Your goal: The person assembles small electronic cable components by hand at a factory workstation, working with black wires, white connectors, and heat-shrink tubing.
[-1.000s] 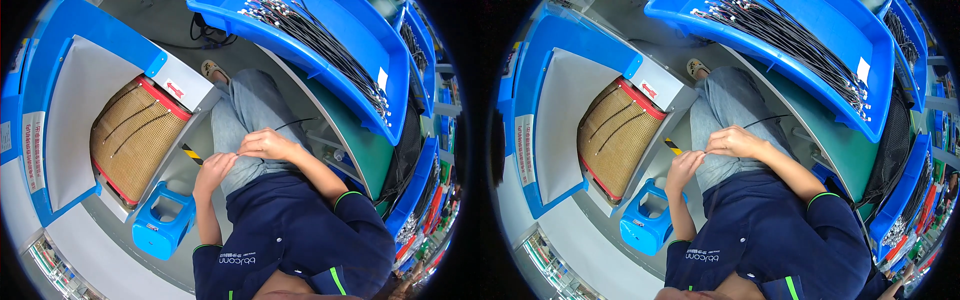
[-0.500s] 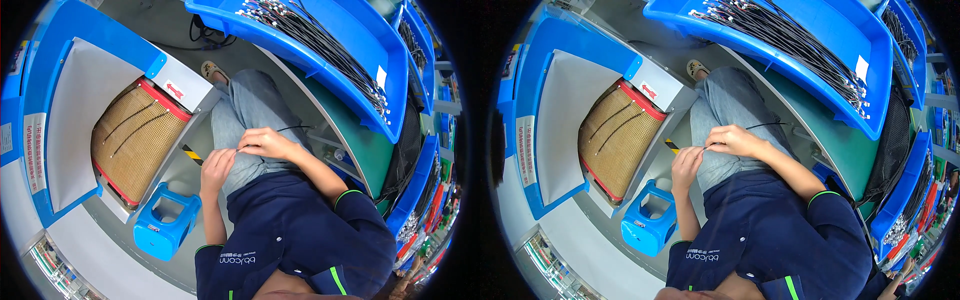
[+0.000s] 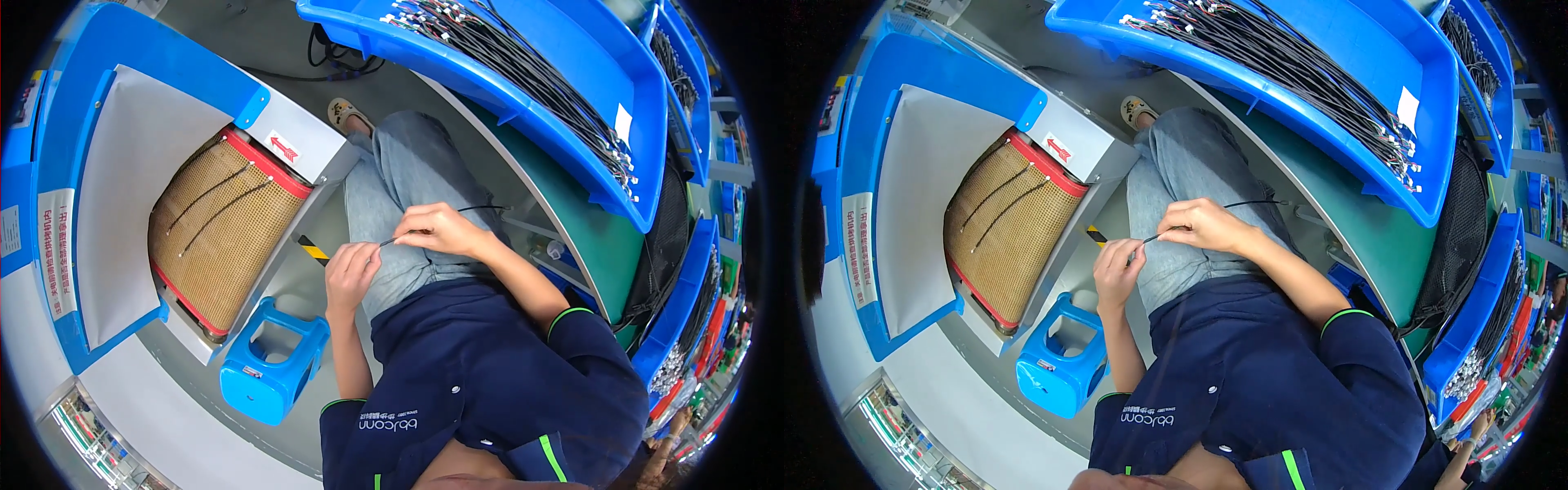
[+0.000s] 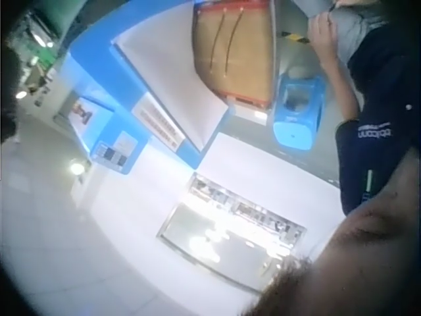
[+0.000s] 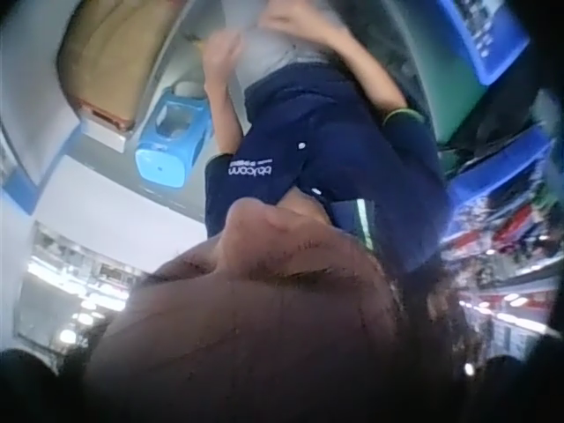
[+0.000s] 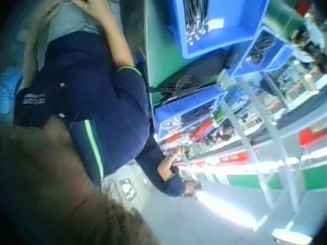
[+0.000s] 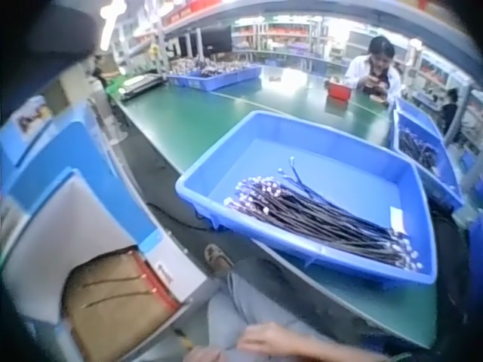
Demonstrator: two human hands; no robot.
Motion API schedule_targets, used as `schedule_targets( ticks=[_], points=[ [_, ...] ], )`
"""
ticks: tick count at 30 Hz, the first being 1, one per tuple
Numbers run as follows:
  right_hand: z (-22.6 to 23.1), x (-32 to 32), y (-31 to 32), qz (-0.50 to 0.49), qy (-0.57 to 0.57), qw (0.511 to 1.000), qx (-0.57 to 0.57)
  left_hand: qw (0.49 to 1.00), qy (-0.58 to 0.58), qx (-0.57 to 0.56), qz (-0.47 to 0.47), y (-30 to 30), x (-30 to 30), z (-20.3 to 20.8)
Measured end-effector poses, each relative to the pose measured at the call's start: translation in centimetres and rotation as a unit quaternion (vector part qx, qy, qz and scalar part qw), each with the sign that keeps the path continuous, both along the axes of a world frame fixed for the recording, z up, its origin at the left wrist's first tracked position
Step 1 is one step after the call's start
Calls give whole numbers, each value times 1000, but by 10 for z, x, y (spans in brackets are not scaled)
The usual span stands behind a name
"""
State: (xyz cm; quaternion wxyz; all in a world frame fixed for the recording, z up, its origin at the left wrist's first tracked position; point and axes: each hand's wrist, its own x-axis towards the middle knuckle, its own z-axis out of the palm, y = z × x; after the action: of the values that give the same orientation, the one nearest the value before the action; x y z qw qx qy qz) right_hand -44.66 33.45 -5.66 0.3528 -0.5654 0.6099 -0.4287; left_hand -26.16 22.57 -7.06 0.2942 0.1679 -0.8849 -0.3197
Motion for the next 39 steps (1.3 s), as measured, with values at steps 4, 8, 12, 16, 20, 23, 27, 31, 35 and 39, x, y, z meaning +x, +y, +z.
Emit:
schedule_targets(
  ticks=[4,8,12,16,20,23,27,31,35,39],
  points=[
    [2,-17,3,8,26,999,46,999,-32,-15,9,-8,5,-2],
    [2,-36,13,-1,22,995,100,997,-44,-6,63,-16,21,-9],
    [4,-37,17,-28,13,997,77,996,-47,5,80,-13,23,-9],
    [4,-42,26,-32,28,998,40,994,-55,19,95,-13,27,-2],
    [12,-55,35,-36,109,991,63,988,-72,3,139,-17,47,-4],
    [12,-65,43,-78,95,990,68,983,-71,-15,169,-23,64,-8],
    [14,-66,44,-92,75,991,65,981,-68,-11,184,-23,75,-9],
    [16,-60,42,-120,45,991,50,978,-66,6,200,-23,85,-8],
    [23,-55,41,-123,7,989,86,979,-45,-32,196,-27,92,-7],
    [26,-51,42,-126,8,990,69,978,-41,-40,199,-28,96,-2]
  ],
)
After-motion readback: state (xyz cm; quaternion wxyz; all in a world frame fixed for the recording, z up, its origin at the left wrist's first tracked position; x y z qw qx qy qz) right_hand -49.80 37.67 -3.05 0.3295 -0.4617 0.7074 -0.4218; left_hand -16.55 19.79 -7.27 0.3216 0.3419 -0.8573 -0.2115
